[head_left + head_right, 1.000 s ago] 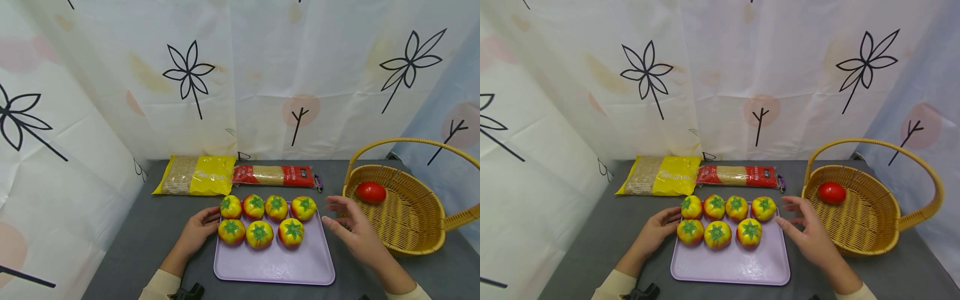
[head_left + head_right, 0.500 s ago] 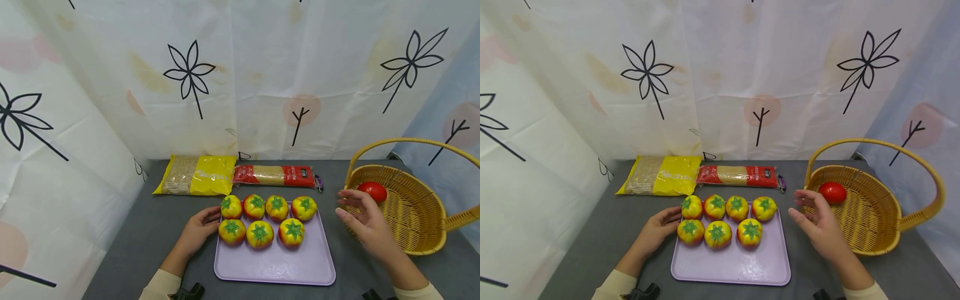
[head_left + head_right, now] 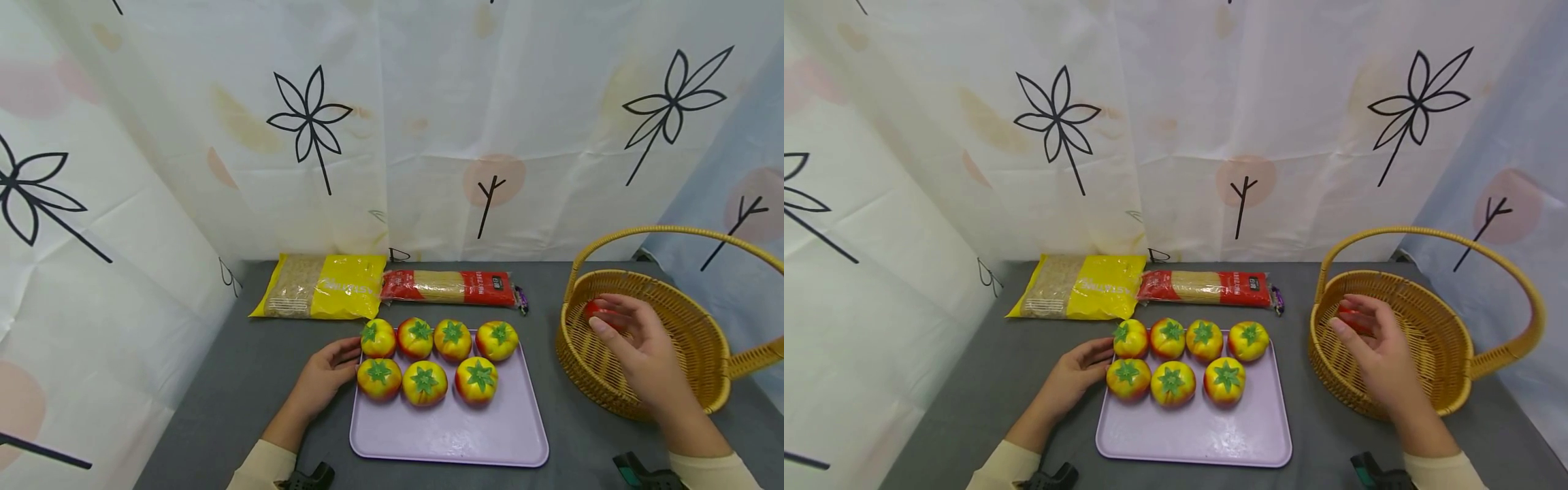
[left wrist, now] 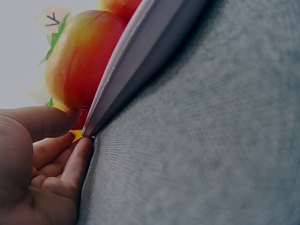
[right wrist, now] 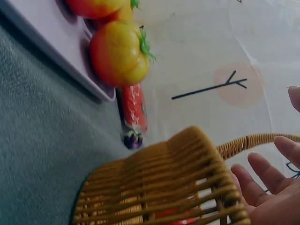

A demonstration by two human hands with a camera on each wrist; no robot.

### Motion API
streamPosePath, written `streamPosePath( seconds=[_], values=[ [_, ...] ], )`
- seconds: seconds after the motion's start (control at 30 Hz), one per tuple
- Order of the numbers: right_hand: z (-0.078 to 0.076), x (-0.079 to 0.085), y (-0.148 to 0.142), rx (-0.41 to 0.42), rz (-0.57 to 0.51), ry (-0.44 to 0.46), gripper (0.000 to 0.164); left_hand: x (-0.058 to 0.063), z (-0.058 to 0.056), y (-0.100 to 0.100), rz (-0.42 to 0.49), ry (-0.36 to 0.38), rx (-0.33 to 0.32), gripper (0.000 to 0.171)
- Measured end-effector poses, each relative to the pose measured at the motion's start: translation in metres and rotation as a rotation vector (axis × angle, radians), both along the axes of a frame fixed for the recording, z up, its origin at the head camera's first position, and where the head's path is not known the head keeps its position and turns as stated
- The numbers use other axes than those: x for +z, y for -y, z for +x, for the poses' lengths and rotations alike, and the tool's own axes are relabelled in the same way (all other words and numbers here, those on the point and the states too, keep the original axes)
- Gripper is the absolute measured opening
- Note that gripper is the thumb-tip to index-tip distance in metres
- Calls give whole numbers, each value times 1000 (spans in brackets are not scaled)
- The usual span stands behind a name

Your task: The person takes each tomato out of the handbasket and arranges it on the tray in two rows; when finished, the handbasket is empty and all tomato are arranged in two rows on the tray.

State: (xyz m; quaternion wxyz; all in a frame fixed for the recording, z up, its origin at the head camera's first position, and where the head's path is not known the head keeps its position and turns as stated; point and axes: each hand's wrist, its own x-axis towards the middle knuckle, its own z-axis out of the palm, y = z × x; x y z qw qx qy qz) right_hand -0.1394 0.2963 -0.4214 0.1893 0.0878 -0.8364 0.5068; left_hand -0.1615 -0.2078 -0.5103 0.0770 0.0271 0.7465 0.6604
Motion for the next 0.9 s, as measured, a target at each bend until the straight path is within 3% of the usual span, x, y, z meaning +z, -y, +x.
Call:
streamPosePath(
  seconds=[0.33, 0.57, 0.7, 0.8, 0.9],
  values=[
    [-7, -3, -21, -86, 22, 74, 47, 0, 1, -1, -8, -2, 1, 51],
    [-13, -2, -39, -145, 76, 154, 60, -1, 1, -2, -13, -6, 2, 51],
    [-17, -5, -48, -180, 79, 243, 69, -1, 0, -2, -15, -3, 3, 51],
    [-22, -6, -54, -171, 53, 334, 77, 0, 0, -2, -23, -9, 0, 51],
    [-29, -7, -58, -110, 48, 407, 82, 0, 1, -1, -32, -14, 9, 51]
  ],
)
